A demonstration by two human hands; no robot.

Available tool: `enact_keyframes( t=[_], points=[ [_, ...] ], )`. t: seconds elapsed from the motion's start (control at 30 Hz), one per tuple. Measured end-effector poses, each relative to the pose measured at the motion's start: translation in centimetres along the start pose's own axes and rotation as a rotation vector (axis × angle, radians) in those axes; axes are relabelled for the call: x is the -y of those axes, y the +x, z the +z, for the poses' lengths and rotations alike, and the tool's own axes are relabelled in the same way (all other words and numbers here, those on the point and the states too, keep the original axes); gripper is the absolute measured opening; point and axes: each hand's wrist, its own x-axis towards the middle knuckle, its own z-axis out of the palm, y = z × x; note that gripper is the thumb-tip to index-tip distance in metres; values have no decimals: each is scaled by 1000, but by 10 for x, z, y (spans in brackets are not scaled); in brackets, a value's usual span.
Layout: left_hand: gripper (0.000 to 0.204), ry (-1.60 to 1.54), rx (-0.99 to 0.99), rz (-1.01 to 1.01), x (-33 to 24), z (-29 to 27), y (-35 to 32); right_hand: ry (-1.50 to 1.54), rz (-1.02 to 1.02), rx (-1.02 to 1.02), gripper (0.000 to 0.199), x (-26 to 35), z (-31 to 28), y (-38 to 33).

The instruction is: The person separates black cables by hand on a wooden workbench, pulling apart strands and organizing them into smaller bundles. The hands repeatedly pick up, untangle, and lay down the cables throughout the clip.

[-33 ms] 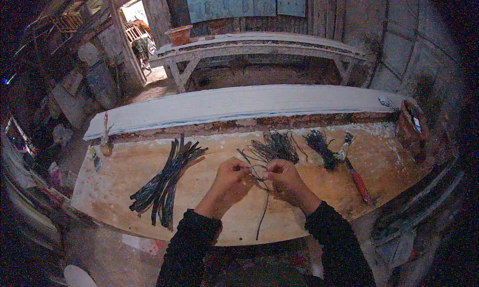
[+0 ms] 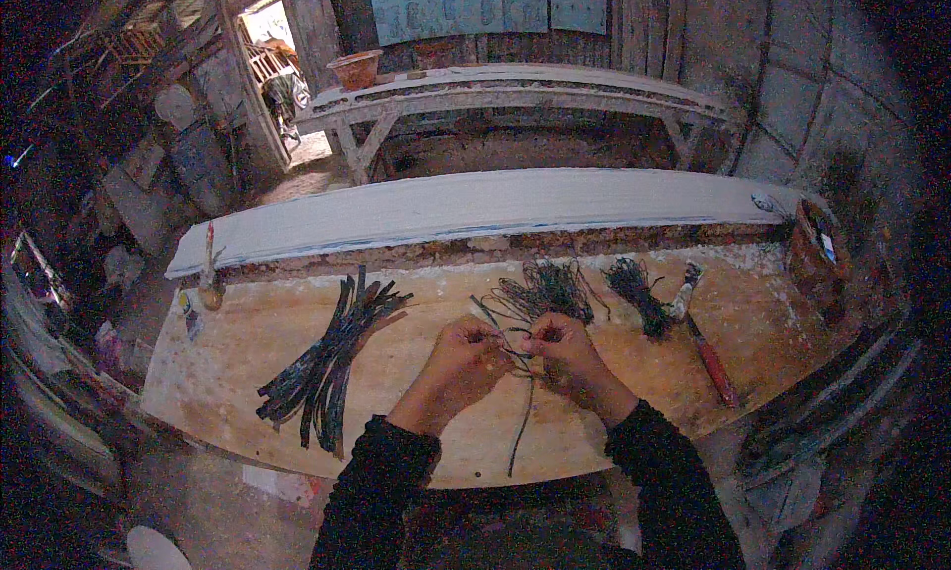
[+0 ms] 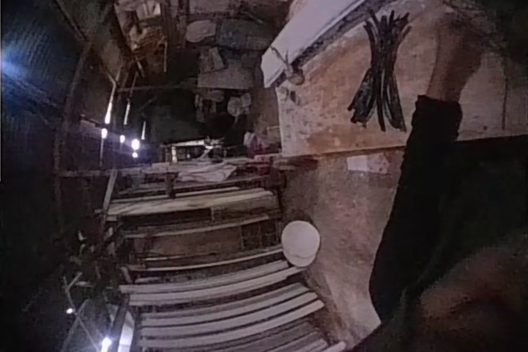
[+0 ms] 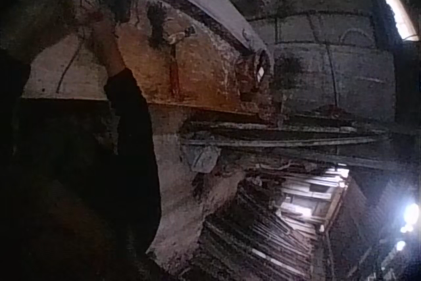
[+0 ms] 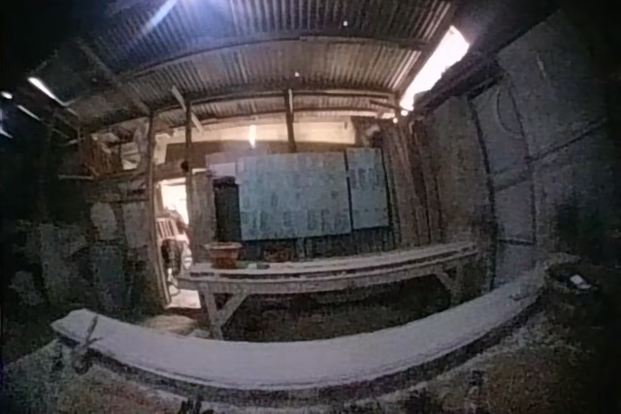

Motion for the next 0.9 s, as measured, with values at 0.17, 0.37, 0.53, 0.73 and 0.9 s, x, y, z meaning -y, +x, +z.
enact_keyframes(
  t=[0.17, 0.37, 0.53, 0.73, 0.9],
  points=[
    [8, 85, 479, -239, -6, -4, -2, -99, -253, -166, 10, -30, -12, 23],
    [14, 334, 425, -18, 35, -36, 33, -212, -325, -302, 9, -33, -12, 28],
    [12, 610, 49, 294, 43, -85, 59, -164, -187, -279, 10, -28, -5, 26],
    [13, -170, -267, 77, -29, 9, -5, -238, -275, 70, 13, -20, -8, 10],
    [11, -28, -235, 130, 0, -19, 12, 156, 78, 367, 19, 13, 17, -24]
  ],
)
